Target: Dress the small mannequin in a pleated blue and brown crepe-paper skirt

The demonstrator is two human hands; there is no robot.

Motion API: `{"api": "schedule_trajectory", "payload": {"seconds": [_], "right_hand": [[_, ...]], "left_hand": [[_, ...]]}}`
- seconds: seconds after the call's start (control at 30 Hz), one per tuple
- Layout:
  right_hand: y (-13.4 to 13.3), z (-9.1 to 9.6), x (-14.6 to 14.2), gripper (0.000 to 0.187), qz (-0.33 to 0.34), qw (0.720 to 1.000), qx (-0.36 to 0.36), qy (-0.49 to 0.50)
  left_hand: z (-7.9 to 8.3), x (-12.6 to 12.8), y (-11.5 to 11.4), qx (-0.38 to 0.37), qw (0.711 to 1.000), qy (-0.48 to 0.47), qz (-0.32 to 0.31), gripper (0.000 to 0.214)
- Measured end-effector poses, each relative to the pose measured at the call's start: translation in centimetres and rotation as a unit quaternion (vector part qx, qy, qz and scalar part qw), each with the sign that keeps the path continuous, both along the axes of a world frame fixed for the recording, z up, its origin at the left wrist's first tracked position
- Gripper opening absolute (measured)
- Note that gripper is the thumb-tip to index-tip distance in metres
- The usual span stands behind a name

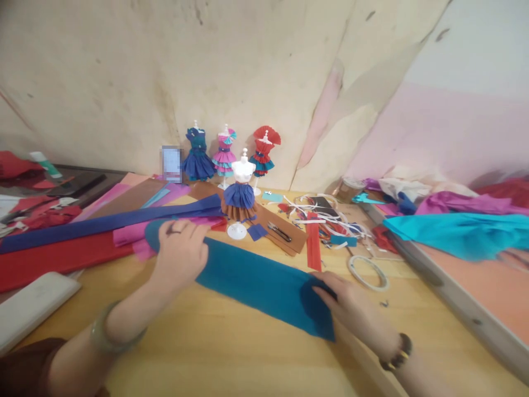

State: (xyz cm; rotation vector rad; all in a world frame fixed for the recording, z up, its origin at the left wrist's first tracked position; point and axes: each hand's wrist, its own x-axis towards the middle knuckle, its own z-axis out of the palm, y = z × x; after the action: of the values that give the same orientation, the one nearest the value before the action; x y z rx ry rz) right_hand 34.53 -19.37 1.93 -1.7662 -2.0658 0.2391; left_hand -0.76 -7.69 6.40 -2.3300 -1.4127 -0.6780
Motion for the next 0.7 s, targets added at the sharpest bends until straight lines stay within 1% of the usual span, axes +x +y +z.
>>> {"api": "schedule_trajectory", "payload": {"seconds": [0.07, 0.13, 0.27, 0.37, 0.43, 0.5, 0.6, 0.7], "right_hand": [[1.4, 0.2, -1.9, 0.028, 0.023, 0.997, -0.041, 0.054], [2.7, 0.2, -3.6, 0.028, 0.025, 0.993, -0.063, 0.098], [5.0, -0.5, -6.0, 0.03, 0.005, 0.982, -0.102, 0.161], [6.2, -1.4, -7.0, 0.033, -0.01, 0.958, -0.161, 0.235], [6.7, -1.9, -7.5, 0.036, -0.013, 0.934, -0.207, 0.292], [7.1, -2.3, -8.1, 0.038, -0.019, 0.913, -0.239, 0.33], [7.4, -2.2, -8.7, 0.037, -0.033, 0.9, -0.258, 0.349], [7.6, -1.7, -8.8, 0.033, -0.041, 0.896, -0.26, 0.358]], "left_hand": [[0.6, -1.1, 1.1, 0.065, 0.997, -0.011, 0.03, 0.031], [1.0, -2.1, 1.9, 0.103, 0.993, -0.024, 0.05, 0.032], [1.3, -3.7, 3.1, 0.109, 0.987, -0.047, 0.104, 0.03], [0.7, -4.1, 3.9, 0.114, 0.985, -0.044, 0.12, 0.035], [0.0, -3.9, 4.3, 0.09, 0.99, -0.025, 0.109, 0.04], [-0.7, -3.4, 4.3, 0.039, 0.994, -0.01, 0.102, 0.038], [-1.4, -2.4, 3.8, -0.017, 0.996, 0.015, 0.085, 0.031], [-1.8, -1.8, 3.1, -0.031, 0.998, 0.039, 0.049, 0.037]]}}
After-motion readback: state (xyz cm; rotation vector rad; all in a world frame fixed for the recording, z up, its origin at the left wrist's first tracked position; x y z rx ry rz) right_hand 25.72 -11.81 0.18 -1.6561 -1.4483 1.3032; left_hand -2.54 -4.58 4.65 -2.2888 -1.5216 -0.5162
